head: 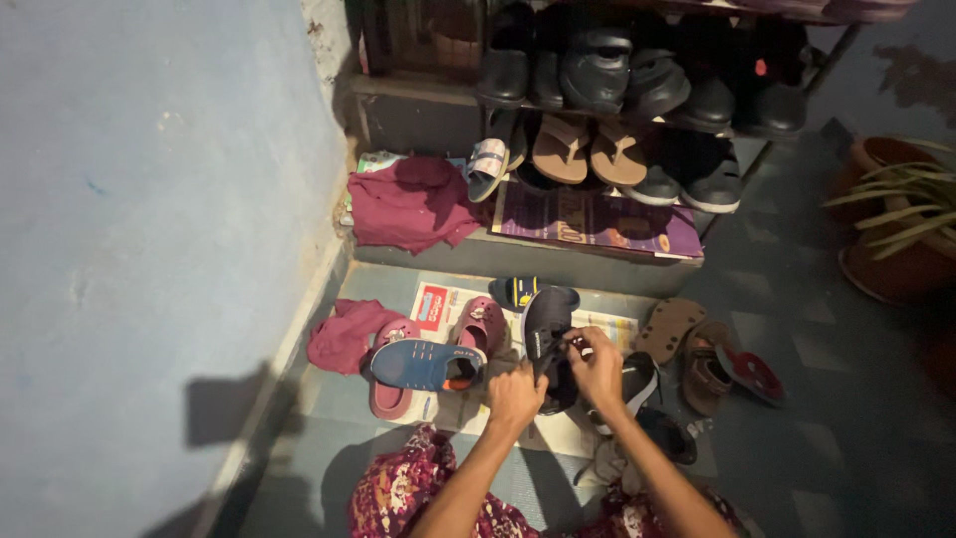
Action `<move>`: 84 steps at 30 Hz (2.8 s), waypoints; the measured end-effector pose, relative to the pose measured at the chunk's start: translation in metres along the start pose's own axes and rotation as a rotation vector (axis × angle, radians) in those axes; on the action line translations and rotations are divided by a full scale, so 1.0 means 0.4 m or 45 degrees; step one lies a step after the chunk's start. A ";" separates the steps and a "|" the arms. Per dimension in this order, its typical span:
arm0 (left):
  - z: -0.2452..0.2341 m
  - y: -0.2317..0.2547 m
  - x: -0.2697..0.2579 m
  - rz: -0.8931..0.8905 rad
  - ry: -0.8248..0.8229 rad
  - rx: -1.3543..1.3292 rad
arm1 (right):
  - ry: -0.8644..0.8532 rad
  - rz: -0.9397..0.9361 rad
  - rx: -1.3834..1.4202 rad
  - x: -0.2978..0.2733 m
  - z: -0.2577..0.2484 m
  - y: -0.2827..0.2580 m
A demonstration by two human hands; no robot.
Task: The person sits on the floor and wipes several pairs of shoes and sandals with a cloth. They handle each pair one at a time, wiping the uppers and soles, then place them on a nearby shoe rack. The person also folds a newspaper and places it on the rack.
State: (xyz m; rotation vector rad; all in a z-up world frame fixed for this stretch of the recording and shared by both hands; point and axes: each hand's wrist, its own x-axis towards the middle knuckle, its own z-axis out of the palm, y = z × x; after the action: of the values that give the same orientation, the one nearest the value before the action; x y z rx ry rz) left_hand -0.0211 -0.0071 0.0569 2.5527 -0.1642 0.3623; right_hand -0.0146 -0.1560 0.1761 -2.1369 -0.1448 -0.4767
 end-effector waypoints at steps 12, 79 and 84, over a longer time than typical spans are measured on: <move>-0.020 -0.004 -0.021 -0.067 0.045 -0.142 | -0.190 0.602 -0.215 -0.033 0.018 0.193; 0.061 0.067 -0.129 0.193 -0.038 -0.477 | -0.367 0.680 0.450 -0.330 0.064 0.500; 0.108 0.035 -0.113 -0.034 -0.100 -0.774 | -0.149 0.579 0.355 -0.324 0.094 0.473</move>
State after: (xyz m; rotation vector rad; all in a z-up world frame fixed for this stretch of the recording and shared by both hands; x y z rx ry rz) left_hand -0.0573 -0.0404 0.0158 1.9658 -0.2294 0.1661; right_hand -0.0705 -0.2248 -0.0389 -1.8469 0.1973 -0.0589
